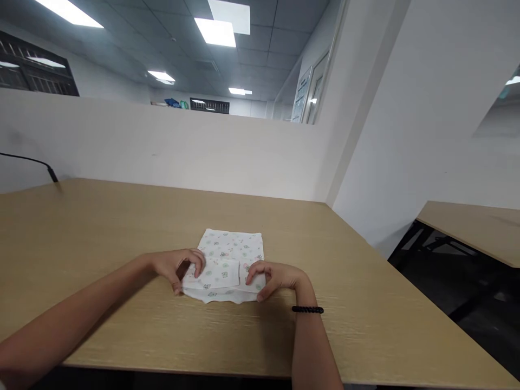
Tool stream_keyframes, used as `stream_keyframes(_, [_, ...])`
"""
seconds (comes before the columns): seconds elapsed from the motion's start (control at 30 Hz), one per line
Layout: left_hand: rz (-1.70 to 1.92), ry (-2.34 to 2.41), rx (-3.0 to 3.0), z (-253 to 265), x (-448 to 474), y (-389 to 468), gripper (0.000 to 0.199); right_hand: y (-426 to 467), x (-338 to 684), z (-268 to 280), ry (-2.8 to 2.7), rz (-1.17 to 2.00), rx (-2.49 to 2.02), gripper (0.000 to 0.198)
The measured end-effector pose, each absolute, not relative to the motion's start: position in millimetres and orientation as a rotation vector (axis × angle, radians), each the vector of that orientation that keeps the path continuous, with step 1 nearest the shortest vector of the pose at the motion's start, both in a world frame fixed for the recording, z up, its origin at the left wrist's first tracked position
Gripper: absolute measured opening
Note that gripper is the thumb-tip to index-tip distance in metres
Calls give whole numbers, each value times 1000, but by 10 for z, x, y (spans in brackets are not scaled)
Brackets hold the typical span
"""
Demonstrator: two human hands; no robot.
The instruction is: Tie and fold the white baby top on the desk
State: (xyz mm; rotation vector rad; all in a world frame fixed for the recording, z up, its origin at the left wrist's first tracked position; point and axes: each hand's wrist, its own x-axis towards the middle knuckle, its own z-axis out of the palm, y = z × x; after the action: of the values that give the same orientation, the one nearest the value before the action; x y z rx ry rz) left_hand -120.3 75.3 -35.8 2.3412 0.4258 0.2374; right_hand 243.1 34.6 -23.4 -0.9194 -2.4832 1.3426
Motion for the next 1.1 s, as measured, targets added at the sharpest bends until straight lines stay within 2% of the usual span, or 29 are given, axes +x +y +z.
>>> stream_keyframes(0.13, [135, 432, 2360, -274, -1231, 694, 59, 370, 2385, -263, -2601, 1197, -1045, 41])
stream_keyframes(0.37, [264, 459, 2263, -341, -1202, 690, 23, 431, 2338, -359, -2596, 1100, -1137, 31])
stream_keyframes(0.57, [478, 622, 2000, -486, -1225, 754, 32, 472, 2275, -384, -2270, 1279, -1131, 17])
stream_keyframes(0.67, [401, 548, 1987, -516, -1221, 755, 44, 501, 2256, -418, -2078, 1375, -1074, 13])
stream_keyframes(0.73, [331, 482, 2059, -511, -1212, 747, 63, 512, 2270, -445, -2012, 1425, -1036, 17])
stream_keyframes(0.77, [315, 463, 2111, -503, -1207, 744, 65, 514, 2286, -457, -2002, 1443, -1032, 21])
stream_keyframes(0.9, [320, 463, 2197, -476, -1203, 760, 37, 497, 2409, -469, -2113, 1449, -1077, 39])
stream_keyframes(1.1, [452, 637, 1940, -529, -1237, 819, 40, 458, 2536, -388, -2402, 1208, -1175, 49])
